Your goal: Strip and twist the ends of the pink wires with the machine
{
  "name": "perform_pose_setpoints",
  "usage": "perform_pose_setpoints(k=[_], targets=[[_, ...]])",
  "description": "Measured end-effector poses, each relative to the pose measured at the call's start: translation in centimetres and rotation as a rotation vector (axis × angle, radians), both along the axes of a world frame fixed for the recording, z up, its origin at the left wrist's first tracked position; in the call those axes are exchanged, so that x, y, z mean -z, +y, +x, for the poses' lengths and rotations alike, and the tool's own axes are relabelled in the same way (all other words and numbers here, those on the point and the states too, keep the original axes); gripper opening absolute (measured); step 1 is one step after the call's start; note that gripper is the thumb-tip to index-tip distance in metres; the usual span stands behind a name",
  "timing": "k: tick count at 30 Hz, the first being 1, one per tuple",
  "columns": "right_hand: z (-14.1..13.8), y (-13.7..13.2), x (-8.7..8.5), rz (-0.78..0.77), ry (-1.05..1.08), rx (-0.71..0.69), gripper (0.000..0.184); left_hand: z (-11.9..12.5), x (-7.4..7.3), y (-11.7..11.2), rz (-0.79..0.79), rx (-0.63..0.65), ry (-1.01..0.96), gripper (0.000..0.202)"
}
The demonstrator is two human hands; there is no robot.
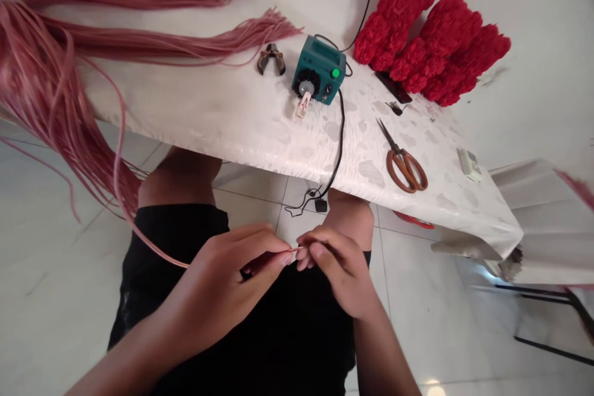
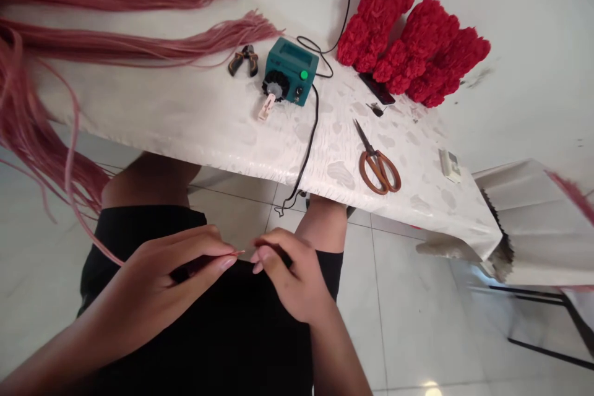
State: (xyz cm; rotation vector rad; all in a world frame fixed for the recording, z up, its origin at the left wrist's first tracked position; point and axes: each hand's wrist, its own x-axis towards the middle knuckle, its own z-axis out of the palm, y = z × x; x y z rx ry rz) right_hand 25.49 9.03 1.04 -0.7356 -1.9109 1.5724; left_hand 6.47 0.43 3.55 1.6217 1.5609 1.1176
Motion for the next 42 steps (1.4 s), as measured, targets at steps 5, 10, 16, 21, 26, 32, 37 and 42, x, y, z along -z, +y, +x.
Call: perform_pose_setpoints(k=[5,10,16,21,26,32,37,42], targets=[[0.4,-0.2,-1.7,0.198,-0.079,-0.093,0.014,0.3,0.5,-0.3,-0.015,0.060,0.030,0.015],[-0.1,-0.4,-1.6,0.342,-0.159,-0.086,0.009,0.2,0.8,-0.4,-0.061,0.081,0.078,0.020],[0.6,-0.1,-1.9,0.316,-0.187,-0.142,0.013,0.2,0.3,-0.5,-0.129,0.127,0.040,0.021],[0.8,0.2,-2.0,0.199,-0.184,-0.206,0.014,0.4,0.1,-0.4,-0.152,0.127,0.000,0.021],[0.7,0.4,-1.6,0.346,-0.211,-0.167,0.016,0.3,0.3,0.0,-0.176,0.125,0.031,0.021],[0.9,0.4,-1.2,0.426,-0.121,-0.164,0.017,0.5,0.6,0.1,-0.219,0.153,-0.018,0.035],[1.2,0.3,-1.2,0.394,-0.080,-0.144,0.017,0.6,0.8,0.1,-0.210,0.168,-0.021,0.032],[1.0,0.3,-1.1,0.390,-0.092,-0.169,0.016,0.2,0.7,0.2,-0.266,0.200,0.010,0.034]])
